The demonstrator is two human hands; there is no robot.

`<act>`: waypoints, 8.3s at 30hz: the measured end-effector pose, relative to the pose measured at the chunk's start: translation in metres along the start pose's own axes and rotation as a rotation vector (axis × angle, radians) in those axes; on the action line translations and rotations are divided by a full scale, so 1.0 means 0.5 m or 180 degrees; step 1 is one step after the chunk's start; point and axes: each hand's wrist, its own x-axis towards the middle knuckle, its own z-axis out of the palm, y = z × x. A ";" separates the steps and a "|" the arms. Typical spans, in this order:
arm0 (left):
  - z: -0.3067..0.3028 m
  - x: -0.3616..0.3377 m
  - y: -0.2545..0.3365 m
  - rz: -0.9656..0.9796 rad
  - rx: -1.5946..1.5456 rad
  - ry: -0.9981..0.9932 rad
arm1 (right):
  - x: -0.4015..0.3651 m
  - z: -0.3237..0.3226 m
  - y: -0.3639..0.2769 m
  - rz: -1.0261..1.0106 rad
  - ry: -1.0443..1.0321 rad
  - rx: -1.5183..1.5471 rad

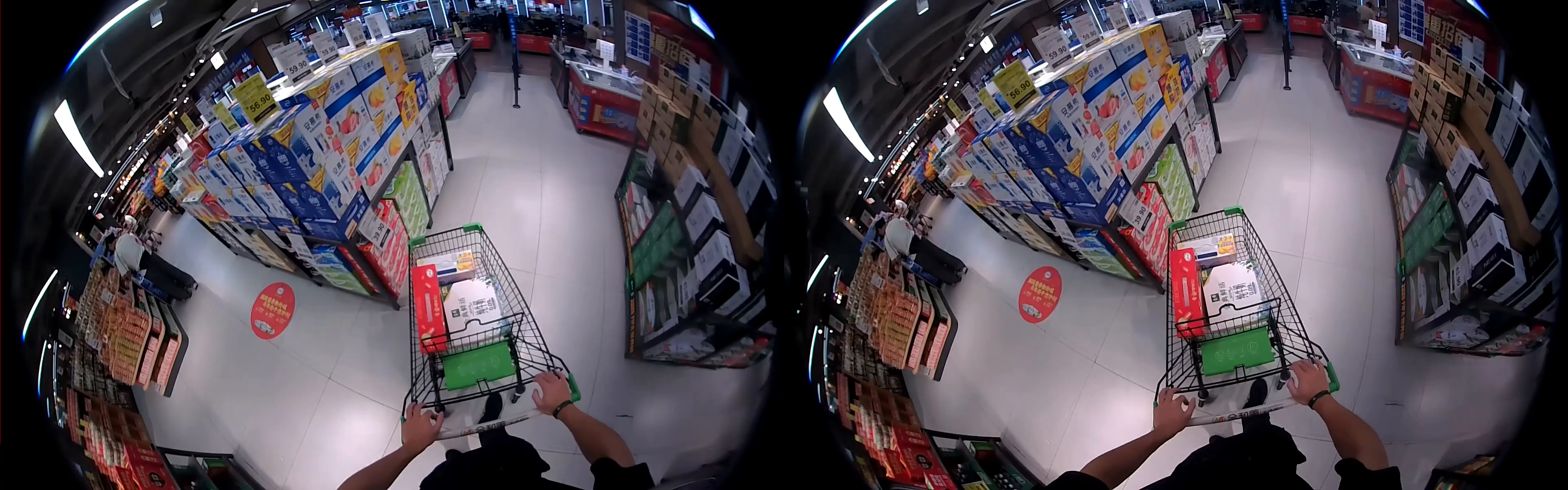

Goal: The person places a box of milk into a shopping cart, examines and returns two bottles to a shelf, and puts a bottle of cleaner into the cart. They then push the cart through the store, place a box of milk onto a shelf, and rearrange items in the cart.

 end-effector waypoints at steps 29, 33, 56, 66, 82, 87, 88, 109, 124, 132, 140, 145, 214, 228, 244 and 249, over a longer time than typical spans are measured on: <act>-0.037 0.885 0.185 0.0141 0.0024 -0.0103 | 0.697 -0.093 0.370 0.0528 0.0248 0.0020; -0.033 1.019 0.199 0.0317 -0.0084 -0.0004 | 0.813 -0.127 0.396 0.0645 0.0121 -0.0204; -0.040 1.652 0.329 0.0495 -0.0080 -0.0248 | 1.324 -0.172 0.675 0.0749 0.0220 -0.0456; -0.027 1.942 0.418 0.0254 0.0075 -0.0261 | 1.617 -0.214 0.846 0.0834 0.0205 -0.0275; -0.017 2.401 0.533 -0.0113 0.0108 -0.0261 | 2.099 -0.289 1.074 0.0528 0.0267 -0.0140; -0.008 2.542 0.539 -0.0106 0.0031 0.0186 | 2.246 -0.307 1.116 0.0513 0.0109 -0.0175; -0.008 2.574 0.540 -0.0120 0.0014 0.0205 | 2.273 -0.306 1.128 0.0499 0.0132 -0.0145; 0.001 3.154 0.666 -0.0227 -0.0143 0.0009 | 2.852 -0.356 1.431 0.0398 0.0207 -0.0109; 0.050 3.495 0.834 -0.0527 -0.0219 0.0232 | 3.239 -0.459 1.672 0.0175 0.0218 -0.0241; 0.059 3.658 0.885 -0.0686 -0.0344 0.0294 | 3.430 -0.469 1.775 -0.0234 0.0953 -0.0290; 0.052 3.804 0.989 -0.1126 -0.0440 0.0124 | 3.648 -0.486 1.911 -0.0418 0.0567 -0.0180; 0.100 3.900 1.010 -0.1112 -0.0581 0.0145 | 3.794 -0.514 1.956 -0.0503 0.0504 -0.0188; -0.090 4.683 0.642 -0.4671 -0.0313 0.1713 | 5.058 -0.299 1.514 -0.3354 -0.4470 0.0172; -0.105 5.109 0.803 -0.6114 0.0698 0.1562 | 5.252 -0.196 1.427 -0.4195 -0.6270 0.1960; -0.087 5.137 0.817 -0.6801 0.0499 0.1996 | 5.691 0.055 1.457 -0.2544 -0.5113 0.1018; -0.109 5.135 0.804 -0.6978 0.0329 0.2025 | 5.689 0.090 1.429 -0.3343 -0.5832 0.0336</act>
